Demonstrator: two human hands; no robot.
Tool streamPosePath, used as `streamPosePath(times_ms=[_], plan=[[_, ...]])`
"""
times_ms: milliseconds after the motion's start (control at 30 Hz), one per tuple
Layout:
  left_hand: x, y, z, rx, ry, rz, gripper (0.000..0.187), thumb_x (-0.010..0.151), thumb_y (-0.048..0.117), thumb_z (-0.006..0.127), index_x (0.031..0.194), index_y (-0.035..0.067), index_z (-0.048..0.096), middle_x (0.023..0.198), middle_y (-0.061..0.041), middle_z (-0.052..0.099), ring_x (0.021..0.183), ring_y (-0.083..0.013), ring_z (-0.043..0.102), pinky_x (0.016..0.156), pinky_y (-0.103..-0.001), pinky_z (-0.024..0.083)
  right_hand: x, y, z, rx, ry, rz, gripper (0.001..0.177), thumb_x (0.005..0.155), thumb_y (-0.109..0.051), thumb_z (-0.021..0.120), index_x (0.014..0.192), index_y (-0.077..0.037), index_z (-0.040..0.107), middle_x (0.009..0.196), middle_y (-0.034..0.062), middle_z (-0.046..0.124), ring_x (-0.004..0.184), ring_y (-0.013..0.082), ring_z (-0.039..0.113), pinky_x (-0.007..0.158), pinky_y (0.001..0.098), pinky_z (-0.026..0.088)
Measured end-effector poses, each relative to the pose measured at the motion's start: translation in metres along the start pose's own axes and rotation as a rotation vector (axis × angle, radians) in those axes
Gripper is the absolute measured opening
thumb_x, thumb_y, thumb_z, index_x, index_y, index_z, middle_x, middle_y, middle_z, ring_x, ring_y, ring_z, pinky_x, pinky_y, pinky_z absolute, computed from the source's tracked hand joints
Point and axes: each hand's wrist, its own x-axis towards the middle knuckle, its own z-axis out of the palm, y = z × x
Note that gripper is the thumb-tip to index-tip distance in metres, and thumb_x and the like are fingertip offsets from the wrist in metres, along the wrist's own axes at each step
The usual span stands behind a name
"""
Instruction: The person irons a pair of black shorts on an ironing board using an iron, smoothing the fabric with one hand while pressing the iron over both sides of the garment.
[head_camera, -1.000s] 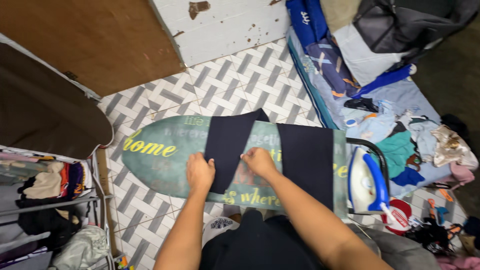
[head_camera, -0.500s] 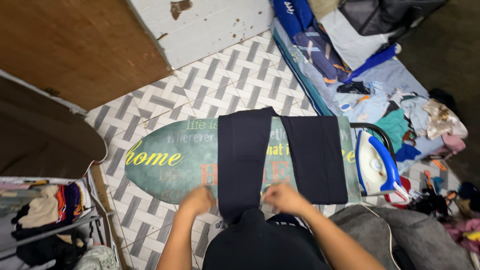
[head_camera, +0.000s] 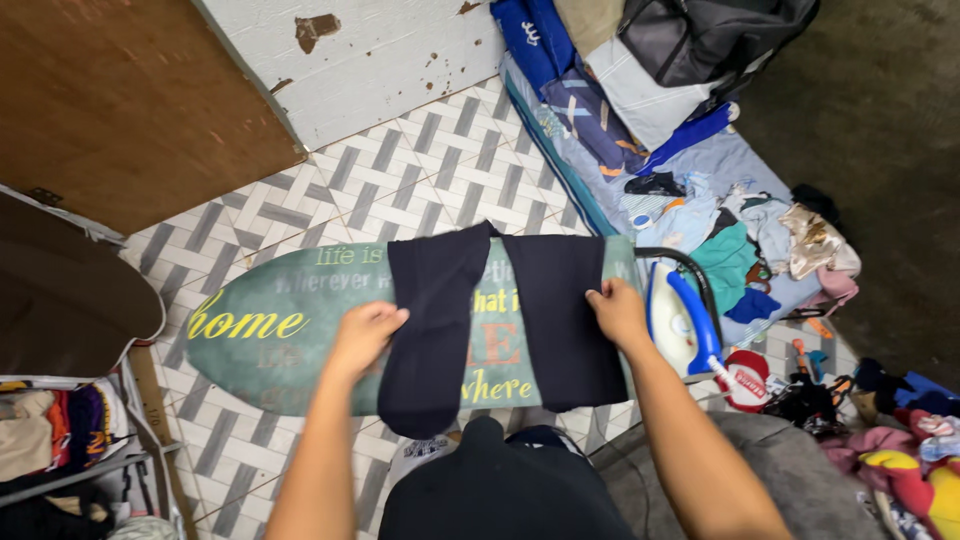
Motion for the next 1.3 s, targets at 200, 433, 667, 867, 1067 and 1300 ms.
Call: streamPosePath(times_ms=[200, 433, 667, 867, 1067, 1300], plan=[[-0.097, -0.024, -0.086, -0.222, -0.264, -0.050, 0.029, 0.086, 0.026, 0.077, 0.077, 0.004, 0.061, 0.058, 0.000, 0.050, 0.049, -0.0084, 0.040, 0.044, -0.026, 0.027, -0.081, 0.002, -0.097, 0.646, -0.288, 0.139, 0.016, 0.086, -0.022, 0.074, 0.082, -0.009, 0.065, 0.075, -0.0095, 0.057, 0.072, 0.0041, 0.049, 0.066, 0.0242, 0.042], [-0.123, -0.062, -0.101, 0.263, -0.229, -0.335, 0.043, 0.082, 0.044, 0.079, 0.101, 0.005, 0.077, 0.074, -0.007, 0.068, 0.069, -0.0168, 0.061, 0.064, -0.032, 0.048, -0.086, 0.084, -0.079, 0.191, -0.691, 0.141, 0.036, 0.088, -0.034, 0.079, 0.088, -0.001, 0.065, 0.076, 0.0082, 0.061, 0.071, 0.0179, 0.056, 0.065, 0.0351, 0.047], [-0.001, -0.065, -0.007, 0.533, 0.436, -0.011, 0.058, 0.080, 0.049, 0.078, 0.111, 0.001, 0.073, 0.105, -0.022, 0.074, 0.102, -0.0388, 0.070, 0.089, -0.045, 0.054, 0.013, 0.020, 0.011, -0.076, -0.083, 0.027, 0.068, 0.085, -0.043, 0.076, 0.132, 0.003, 0.060, 0.111, 0.0260, 0.071, 0.105, 0.0418, 0.069, 0.091, 0.0469, 0.054], [0.023, -0.033, -0.003, 0.305, 0.361, 0.008, 0.029, 0.082, 0.031, 0.079, 0.085, 0.003, 0.075, 0.069, -0.010, 0.066, 0.065, -0.0251, 0.062, 0.063, -0.038, 0.046, 0.042, -0.016, 0.005, 0.167, -0.125, 0.121, 0.033, 0.081, -0.026, 0.079, 0.082, 0.000, 0.060, 0.075, 0.0149, 0.065, 0.071, 0.0246, 0.059, 0.066, 0.0411, 0.049], [-0.058, -0.025, -0.066, -0.168, 0.071, -0.037, 0.023, 0.088, 0.022, 0.075, 0.076, 0.005, 0.064, 0.056, 0.003, 0.048, 0.049, -0.0085, 0.040, 0.045, -0.027, 0.027, -0.016, 0.012, -0.070, 0.463, -0.284, 0.111, 0.014, 0.083, -0.022, 0.074, 0.077, -0.011, 0.067, 0.070, -0.0031, 0.063, 0.067, 0.0071, 0.054, 0.063, 0.0248, 0.044], [-0.084, -0.089, -0.067, 0.168, 0.074, -0.028, 0.029, 0.082, 0.029, 0.080, 0.086, 0.002, 0.070, 0.074, -0.003, 0.065, 0.070, -0.0132, 0.058, 0.066, -0.030, 0.046, -0.068, 0.050, -0.031, 0.182, -0.413, 0.123, 0.057, 0.081, -0.036, 0.081, 0.121, 0.001, 0.063, 0.093, 0.0143, 0.070, 0.086, 0.0237, 0.066, 0.078, 0.0356, 0.052]])
